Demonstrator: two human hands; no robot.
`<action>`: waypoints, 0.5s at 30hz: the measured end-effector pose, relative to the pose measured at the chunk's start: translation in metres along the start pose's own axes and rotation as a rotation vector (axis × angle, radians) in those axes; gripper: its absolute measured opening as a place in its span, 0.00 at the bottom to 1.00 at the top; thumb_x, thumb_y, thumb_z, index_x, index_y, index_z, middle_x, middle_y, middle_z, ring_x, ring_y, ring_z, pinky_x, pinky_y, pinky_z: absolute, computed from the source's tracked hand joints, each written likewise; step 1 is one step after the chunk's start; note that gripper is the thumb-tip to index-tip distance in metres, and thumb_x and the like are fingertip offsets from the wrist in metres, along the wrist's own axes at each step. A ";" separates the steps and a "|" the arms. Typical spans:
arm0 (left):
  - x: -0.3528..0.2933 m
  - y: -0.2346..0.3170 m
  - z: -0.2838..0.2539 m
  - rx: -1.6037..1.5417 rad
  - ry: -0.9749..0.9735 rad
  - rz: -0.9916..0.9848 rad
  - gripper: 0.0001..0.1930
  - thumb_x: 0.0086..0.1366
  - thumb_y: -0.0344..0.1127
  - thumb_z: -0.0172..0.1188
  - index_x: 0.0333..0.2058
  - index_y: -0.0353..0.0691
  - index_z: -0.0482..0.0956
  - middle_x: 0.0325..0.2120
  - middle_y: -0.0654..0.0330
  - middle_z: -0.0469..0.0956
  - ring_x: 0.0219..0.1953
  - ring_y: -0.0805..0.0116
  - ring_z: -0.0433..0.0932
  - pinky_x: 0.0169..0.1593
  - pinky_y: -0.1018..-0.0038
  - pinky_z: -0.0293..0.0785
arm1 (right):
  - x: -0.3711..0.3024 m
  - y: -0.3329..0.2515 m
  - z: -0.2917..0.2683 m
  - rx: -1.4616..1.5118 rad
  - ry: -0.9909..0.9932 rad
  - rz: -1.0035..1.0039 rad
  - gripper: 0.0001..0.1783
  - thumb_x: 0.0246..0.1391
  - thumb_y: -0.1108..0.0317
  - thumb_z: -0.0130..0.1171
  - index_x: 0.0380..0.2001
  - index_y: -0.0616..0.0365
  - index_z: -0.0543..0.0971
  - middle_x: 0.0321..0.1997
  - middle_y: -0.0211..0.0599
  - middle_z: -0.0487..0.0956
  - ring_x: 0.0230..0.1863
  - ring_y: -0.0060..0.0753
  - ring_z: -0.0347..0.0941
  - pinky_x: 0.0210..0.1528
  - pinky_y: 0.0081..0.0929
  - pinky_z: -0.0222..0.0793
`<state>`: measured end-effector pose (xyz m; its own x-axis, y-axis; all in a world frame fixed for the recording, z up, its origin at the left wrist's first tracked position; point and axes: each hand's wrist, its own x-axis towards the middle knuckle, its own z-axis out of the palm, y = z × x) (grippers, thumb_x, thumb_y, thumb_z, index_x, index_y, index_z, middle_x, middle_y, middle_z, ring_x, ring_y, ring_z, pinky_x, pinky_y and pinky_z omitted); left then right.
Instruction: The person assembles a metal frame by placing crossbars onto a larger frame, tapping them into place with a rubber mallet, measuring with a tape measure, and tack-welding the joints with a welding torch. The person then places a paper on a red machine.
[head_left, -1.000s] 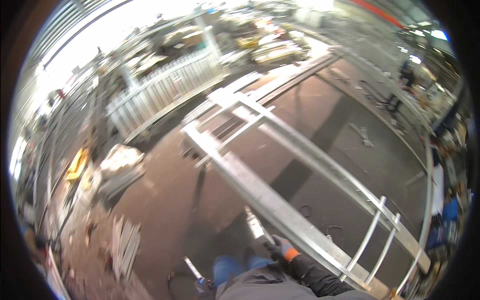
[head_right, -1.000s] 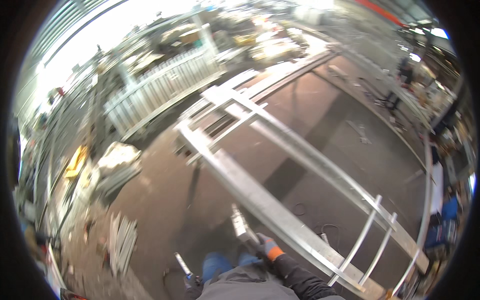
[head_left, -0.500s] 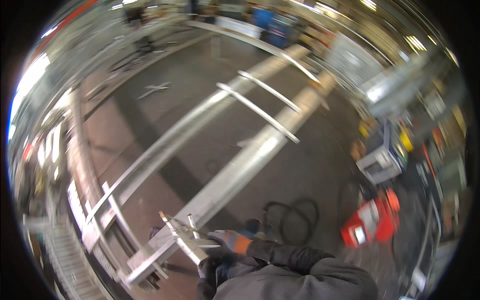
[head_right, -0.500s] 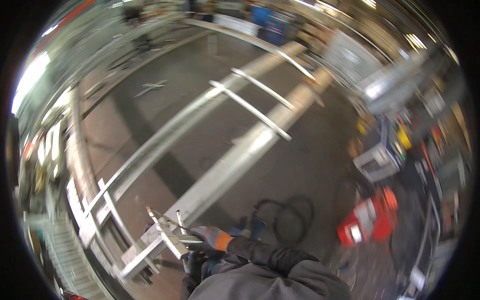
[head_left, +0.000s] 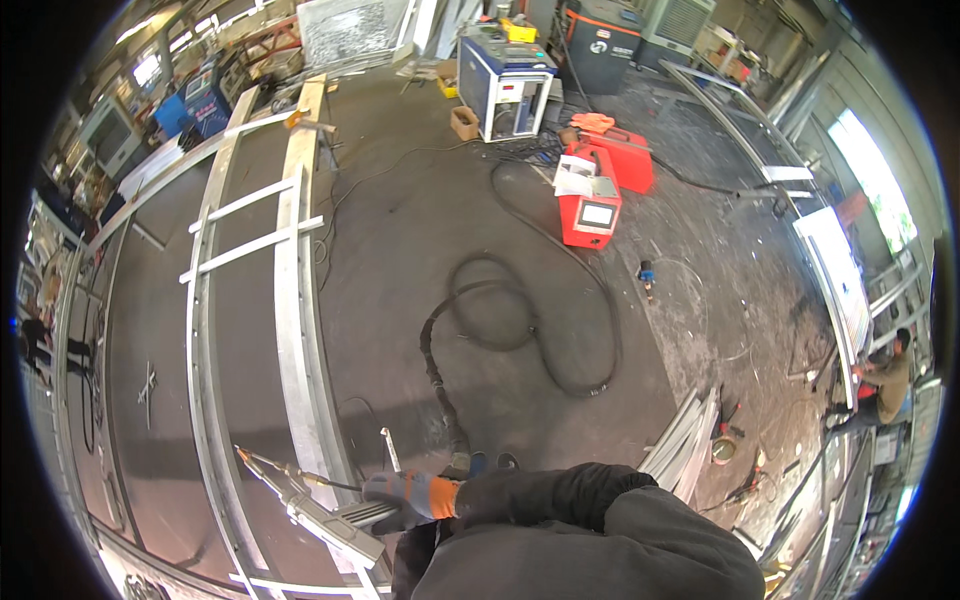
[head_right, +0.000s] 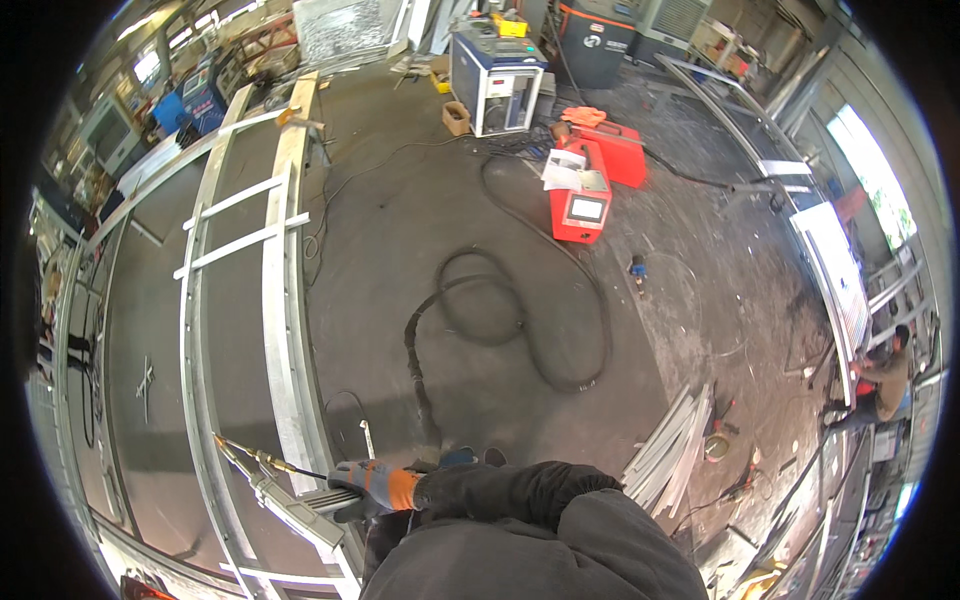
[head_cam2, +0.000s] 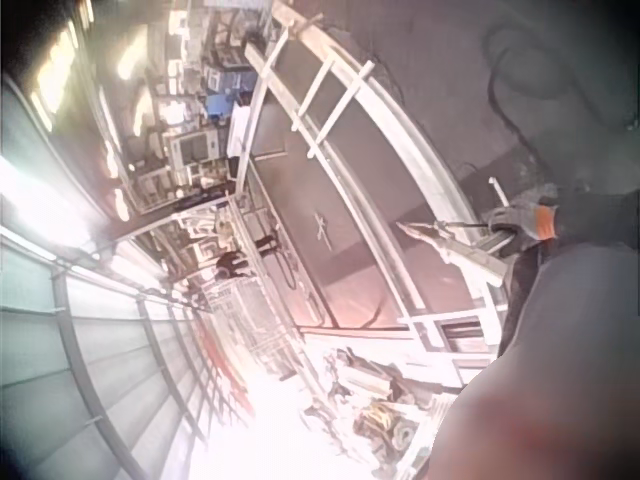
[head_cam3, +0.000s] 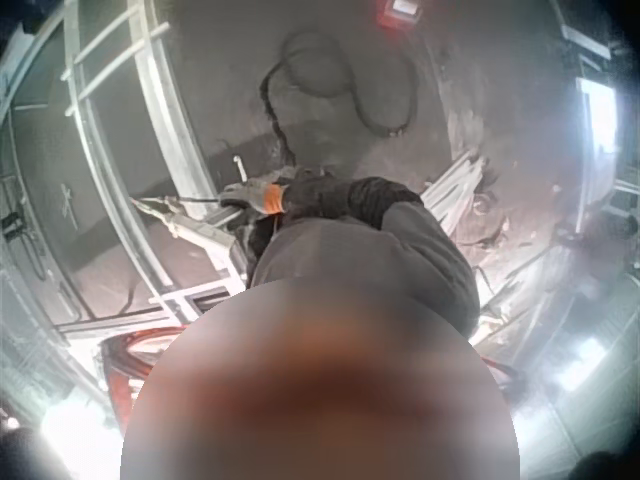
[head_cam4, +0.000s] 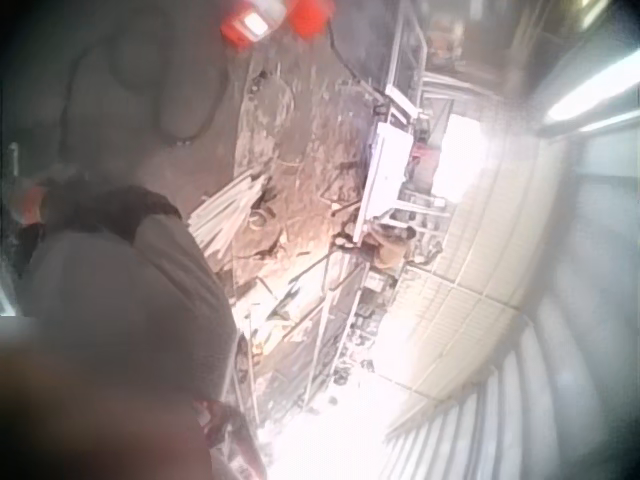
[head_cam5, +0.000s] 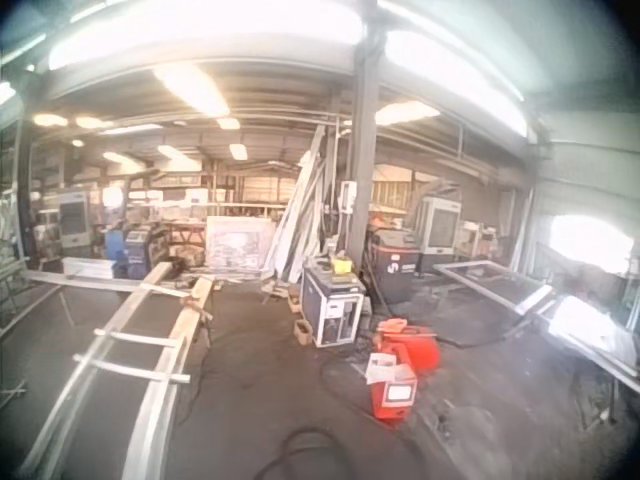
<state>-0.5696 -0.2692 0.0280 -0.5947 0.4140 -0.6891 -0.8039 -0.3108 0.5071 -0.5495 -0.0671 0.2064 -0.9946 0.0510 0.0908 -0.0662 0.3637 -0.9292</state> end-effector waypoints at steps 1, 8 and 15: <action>0.002 -0.005 0.004 -0.020 -0.008 0.006 0.16 0.72 0.45 0.52 0.44 0.39 0.79 0.35 0.58 0.80 0.36 0.64 0.79 0.42 0.66 0.77 | -0.007 -0.006 -0.002 0.012 0.019 0.047 0.24 0.49 0.50 0.70 0.39 0.56 0.75 0.41 0.44 0.76 0.42 0.49 0.75 0.42 0.40 0.71; 0.016 -0.064 0.043 -0.164 -0.098 -0.056 0.16 0.72 0.46 0.52 0.41 0.39 0.79 0.32 0.59 0.80 0.32 0.65 0.78 0.37 0.68 0.76 | -0.084 -0.012 0.006 0.696 0.224 0.065 0.13 0.59 0.69 0.63 0.45 0.55 0.74 0.36 0.29 0.74 0.37 0.18 0.70 0.38 0.20 0.68; 0.000 -0.108 0.032 -0.117 -0.123 -0.420 0.16 0.73 0.47 0.51 0.39 0.40 0.79 0.29 0.60 0.79 0.27 0.66 0.77 0.31 0.70 0.76 | -0.126 0.024 0.033 1.211 0.543 0.278 0.15 0.66 0.64 0.56 0.50 0.61 0.73 0.39 0.32 0.76 0.37 0.27 0.74 0.39 0.30 0.72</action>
<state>-0.4828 -0.2086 -0.0105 -0.2185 0.6215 -0.7523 -0.9740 -0.1858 0.1294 -0.4282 -0.0957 0.1609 -0.8481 0.4483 -0.2824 -0.1787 -0.7438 -0.6440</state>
